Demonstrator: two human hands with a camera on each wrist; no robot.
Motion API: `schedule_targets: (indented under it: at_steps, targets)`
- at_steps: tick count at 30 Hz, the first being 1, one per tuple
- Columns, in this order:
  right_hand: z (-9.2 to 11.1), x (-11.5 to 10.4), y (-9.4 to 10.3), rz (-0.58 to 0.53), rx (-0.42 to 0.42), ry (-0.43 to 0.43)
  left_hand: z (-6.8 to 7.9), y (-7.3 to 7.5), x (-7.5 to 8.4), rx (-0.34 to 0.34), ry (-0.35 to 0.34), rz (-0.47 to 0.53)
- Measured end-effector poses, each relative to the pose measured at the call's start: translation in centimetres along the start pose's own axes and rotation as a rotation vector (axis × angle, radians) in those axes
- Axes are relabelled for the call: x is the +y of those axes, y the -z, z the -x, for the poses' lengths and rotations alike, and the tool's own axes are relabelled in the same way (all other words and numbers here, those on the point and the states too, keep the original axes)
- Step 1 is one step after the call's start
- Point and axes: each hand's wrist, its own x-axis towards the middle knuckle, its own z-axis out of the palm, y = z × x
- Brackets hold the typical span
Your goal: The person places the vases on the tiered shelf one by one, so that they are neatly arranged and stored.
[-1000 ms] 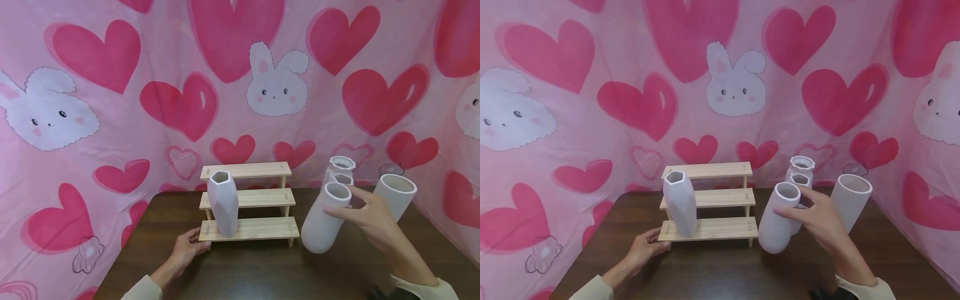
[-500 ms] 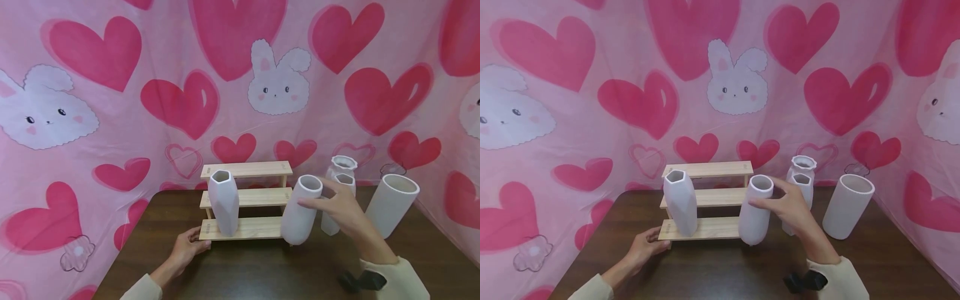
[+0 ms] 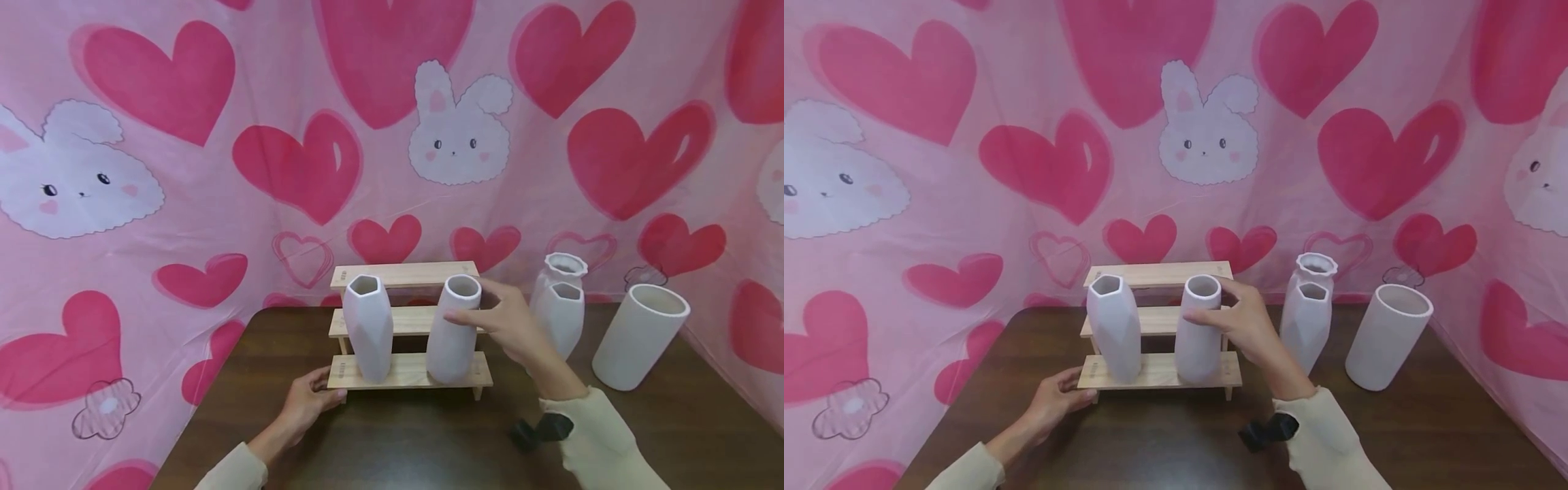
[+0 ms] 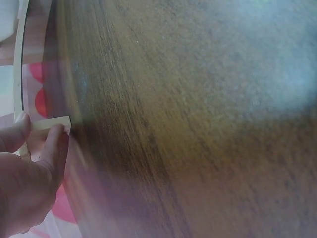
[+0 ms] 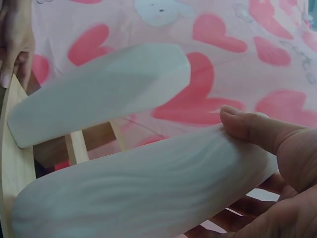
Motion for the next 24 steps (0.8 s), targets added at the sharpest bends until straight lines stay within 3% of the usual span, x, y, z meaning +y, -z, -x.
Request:
schedule_targets:
  at_steps: [9, 24]
  targets:
    - [-1.1, -0.2, -1.5, -0.011, -0.045, -0.039, 0.2, 0.0, 0.1, -0.016, -0.006, 0.002]
    - [-1.4, -0.2, -1.6, -0.007, -0.108, -0.023, 0.4, -0.1, 0.4, 0.001, 0.003, 0.004]
